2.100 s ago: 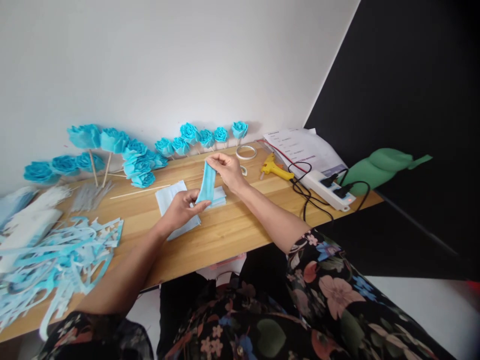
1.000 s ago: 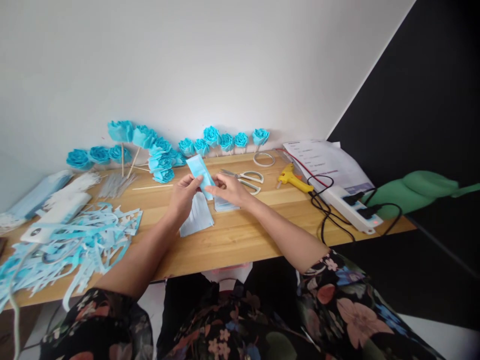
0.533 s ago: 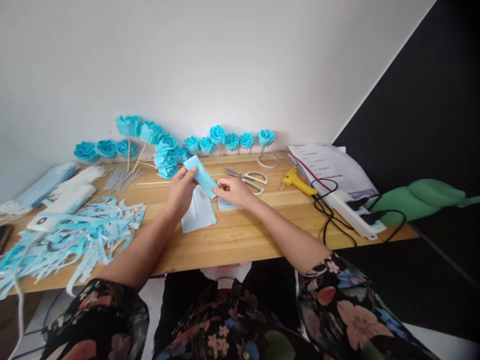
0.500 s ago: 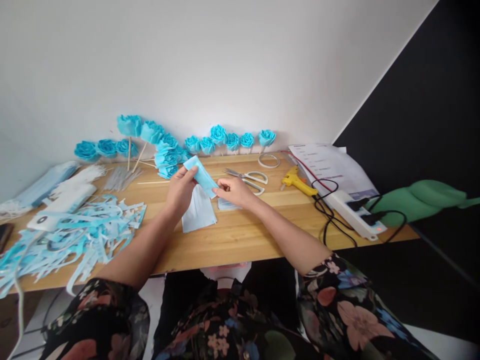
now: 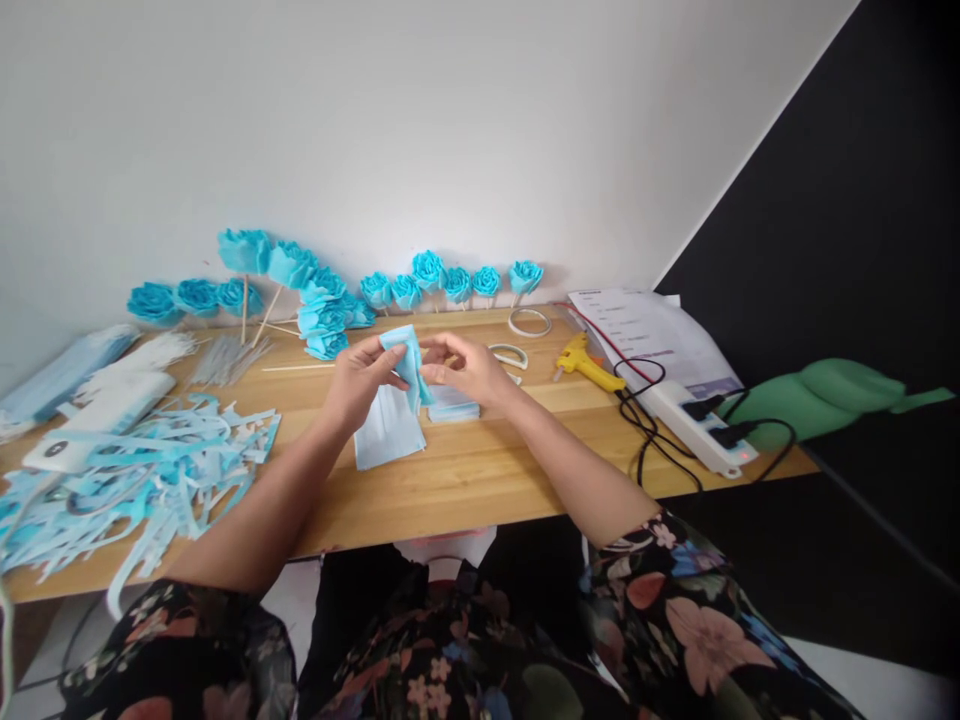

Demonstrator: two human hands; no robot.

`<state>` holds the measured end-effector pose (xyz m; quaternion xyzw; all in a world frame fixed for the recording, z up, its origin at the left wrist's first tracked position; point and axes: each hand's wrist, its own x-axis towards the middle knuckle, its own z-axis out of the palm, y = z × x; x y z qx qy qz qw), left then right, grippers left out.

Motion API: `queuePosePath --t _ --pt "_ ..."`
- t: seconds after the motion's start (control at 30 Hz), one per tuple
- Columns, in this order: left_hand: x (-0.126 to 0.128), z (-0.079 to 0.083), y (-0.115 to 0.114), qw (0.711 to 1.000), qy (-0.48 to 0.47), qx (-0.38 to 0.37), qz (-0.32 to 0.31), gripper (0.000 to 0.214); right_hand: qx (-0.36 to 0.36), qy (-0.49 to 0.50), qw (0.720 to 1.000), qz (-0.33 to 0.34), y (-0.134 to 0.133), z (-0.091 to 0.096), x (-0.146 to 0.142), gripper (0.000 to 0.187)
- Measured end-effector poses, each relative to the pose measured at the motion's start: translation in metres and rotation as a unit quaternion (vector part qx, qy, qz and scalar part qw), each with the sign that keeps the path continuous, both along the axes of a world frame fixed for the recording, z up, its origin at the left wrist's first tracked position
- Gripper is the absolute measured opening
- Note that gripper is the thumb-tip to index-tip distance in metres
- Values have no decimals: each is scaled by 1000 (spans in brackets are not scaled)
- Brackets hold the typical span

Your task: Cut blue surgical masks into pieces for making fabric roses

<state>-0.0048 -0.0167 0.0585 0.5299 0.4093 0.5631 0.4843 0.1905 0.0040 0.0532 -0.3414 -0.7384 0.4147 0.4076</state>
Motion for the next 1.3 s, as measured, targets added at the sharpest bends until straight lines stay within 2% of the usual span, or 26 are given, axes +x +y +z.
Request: queuePosePath --t 0.1,0.23,0.43,0.63,0.73,0.87,0.93,1.03,1.13,1.2,1.3 --pt "9 0 -7 998 66 16 -13 39 -1 35 999 -13 -5 4 -3 42" --pt "16 -1 -11 995 94 21 -20 39 2 56 996 -67 -7 2 -7 31" --pt "16 -14 -10 984 159 -18 -84 38 -31 150 983 -102 6 -5 -3 38" --pt "16 -22 -8 979 187 -2 -80 36 -93 205 968 -115 11 -7 -2 39" --pt "18 -21 -9 974 211 4 -83 37 -93 216 965 -116 11 -9 -4 38" --pt "20 -21 -11 969 237 49 -56 35 -109 229 957 -138 14 -9 -2 40" --pt "20 -21 -11 971 225 61 -46 35 -144 246 951 -124 15 -8 0 43" --pt "19 -22 -11 978 196 52 -43 34 -207 273 939 -35 15 -6 2 47" --pt "18 -23 -10 981 185 42 -48 34 -254 258 931 45 9 -6 -2 49" --pt "19 -24 -11 979 192 41 -53 35 -270 236 932 51 5 -7 -6 50" --pt "22 -26 -12 975 207 36 -70 38 -271 216 938 8 5 -9 -7 43"
